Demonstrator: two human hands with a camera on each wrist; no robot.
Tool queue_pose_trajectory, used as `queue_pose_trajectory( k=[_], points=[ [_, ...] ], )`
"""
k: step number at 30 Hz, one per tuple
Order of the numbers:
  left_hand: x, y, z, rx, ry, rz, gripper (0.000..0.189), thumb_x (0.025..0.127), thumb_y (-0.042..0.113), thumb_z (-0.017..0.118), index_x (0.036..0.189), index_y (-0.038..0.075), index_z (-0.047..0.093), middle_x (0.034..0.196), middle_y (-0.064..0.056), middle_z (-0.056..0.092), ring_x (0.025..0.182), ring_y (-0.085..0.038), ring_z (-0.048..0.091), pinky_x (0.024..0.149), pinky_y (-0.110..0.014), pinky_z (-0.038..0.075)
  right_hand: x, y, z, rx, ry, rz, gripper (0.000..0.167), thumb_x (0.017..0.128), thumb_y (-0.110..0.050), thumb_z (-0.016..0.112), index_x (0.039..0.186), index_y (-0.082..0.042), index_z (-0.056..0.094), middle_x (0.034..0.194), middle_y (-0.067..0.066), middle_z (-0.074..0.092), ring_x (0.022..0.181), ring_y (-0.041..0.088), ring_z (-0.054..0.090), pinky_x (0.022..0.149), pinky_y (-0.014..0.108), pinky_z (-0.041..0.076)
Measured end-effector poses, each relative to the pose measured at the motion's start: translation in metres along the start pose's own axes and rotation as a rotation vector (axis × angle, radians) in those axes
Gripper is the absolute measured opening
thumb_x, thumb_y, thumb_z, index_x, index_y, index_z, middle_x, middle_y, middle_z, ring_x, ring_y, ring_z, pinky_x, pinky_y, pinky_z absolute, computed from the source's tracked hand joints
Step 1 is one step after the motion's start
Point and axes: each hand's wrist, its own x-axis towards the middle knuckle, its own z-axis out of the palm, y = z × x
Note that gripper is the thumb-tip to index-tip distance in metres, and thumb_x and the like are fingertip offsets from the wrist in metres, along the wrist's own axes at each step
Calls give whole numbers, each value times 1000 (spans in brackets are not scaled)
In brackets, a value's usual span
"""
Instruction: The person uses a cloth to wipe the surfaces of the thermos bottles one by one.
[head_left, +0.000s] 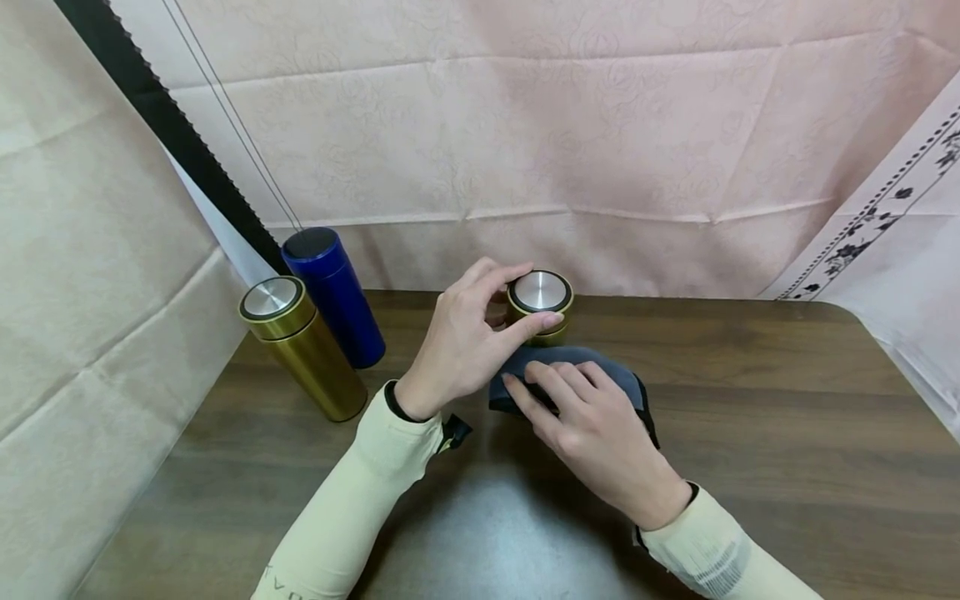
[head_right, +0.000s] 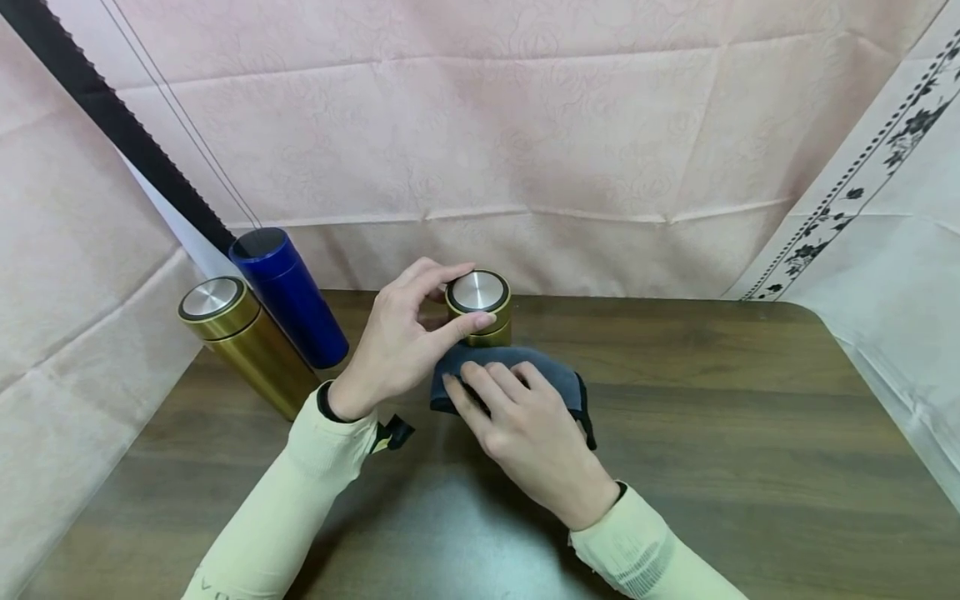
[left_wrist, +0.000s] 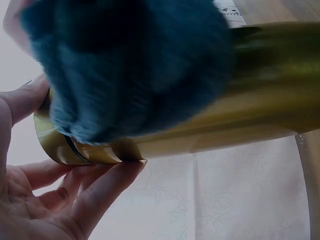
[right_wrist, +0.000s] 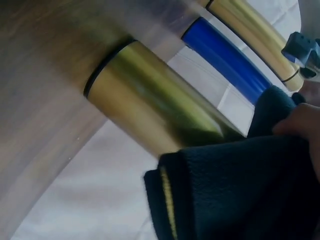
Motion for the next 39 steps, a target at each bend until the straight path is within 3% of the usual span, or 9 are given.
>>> queue_pose_trajectory(
  k=[4, 10, 13, 16, 20, 25, 30, 36, 39],
  points=[
    [0, 1, -1, 3, -10, -8, 55, 87, 35, 83, 133, 10, 66, 106, 2, 62, 83, -8, 62, 73, -26, 59, 1, -8, 4, -36, -89, 9, 32, 101, -16, 56, 129, -8, 70, 113, 8, 64, 91, 24, 59, 71, 33, 49],
    [0, 3, -2, -15, -25, -21, 55, 88, 32, 82, 134, 9, 65, 106, 1, 62, 82, -7, 62, 73, -28, 59, -4, -22, 13, -90, -242, 7, 33, 102, -13, 54, 131, -8, 69, 110, 7, 61, 91, 22, 53, 68, 31, 44],
    [0, 3, -2, -12, -22, -25, 56, 87, 33, 82, 135, 9, 65, 106, 2, 62, 80, -7, 62, 72, -25, 57, -6, -26, 17, -81, -300, 5, 34, 98, -11, 61, 131, -6, 69, 111, 9, 62, 92, 23, 52, 68, 33, 43],
    [0, 4, -2, -5, -18, -22, 55, 87, 34, 83, 134, 10, 66, 104, 2, 61, 79, -7, 61, 71, -22, 56, -9, -28, 20, -60, -340, 13, 34, 95, -11, 69, 129, -7, 70, 112, 9, 62, 91, 23, 52, 64, 32, 42],
    [0, 3, -1, 0, -18, -18, 55, 87, 35, 83, 133, 10, 66, 103, 2, 61, 78, -8, 61, 70, -22, 55, -12, -30, 24, -58, -371, 20, 31, 95, -13, 70, 125, -9, 72, 109, 7, 61, 87, 20, 54, 59, 30, 41],
    [-1, 2, -1, -5, -13, -19, 56, 87, 36, 83, 134, 9, 66, 106, 2, 62, 79, -9, 62, 72, -31, 58, -14, -31, 26, -66, -407, 26, 27, 94, -14, 71, 121, -11, 74, 107, 6, 62, 84, 18, 60, 56, 30, 48],
    [-2, -1, 1, 0, 2, -14, 56, 86, 36, 83, 132, 9, 66, 106, 2, 62, 81, -9, 63, 73, -35, 60, -13, -26, 20, -36, -378, 45, 26, 88, -20, 79, 114, -15, 77, 105, 6, 65, 72, 17, 63, 54, 30, 52],
    [-1, -1, 2, 13, 19, 4, 57, 85, 36, 84, 131, 8, 66, 106, 2, 62, 79, -8, 62, 71, -33, 59, -6, -17, 0, -11, -227, 92, 32, 77, -12, 81, 108, -15, 80, 91, 2, 59, 59, 16, 55, 47, 30, 50],
    [0, 0, 2, 6, 15, 5, 57, 85, 36, 84, 131, 8, 66, 107, 2, 62, 80, -8, 63, 72, -31, 60, -2, -16, -11, -28, -155, 92, 33, 77, -6, 78, 109, -12, 80, 87, 2, 58, 59, 16, 52, 48, 28, 49]
  ],
)
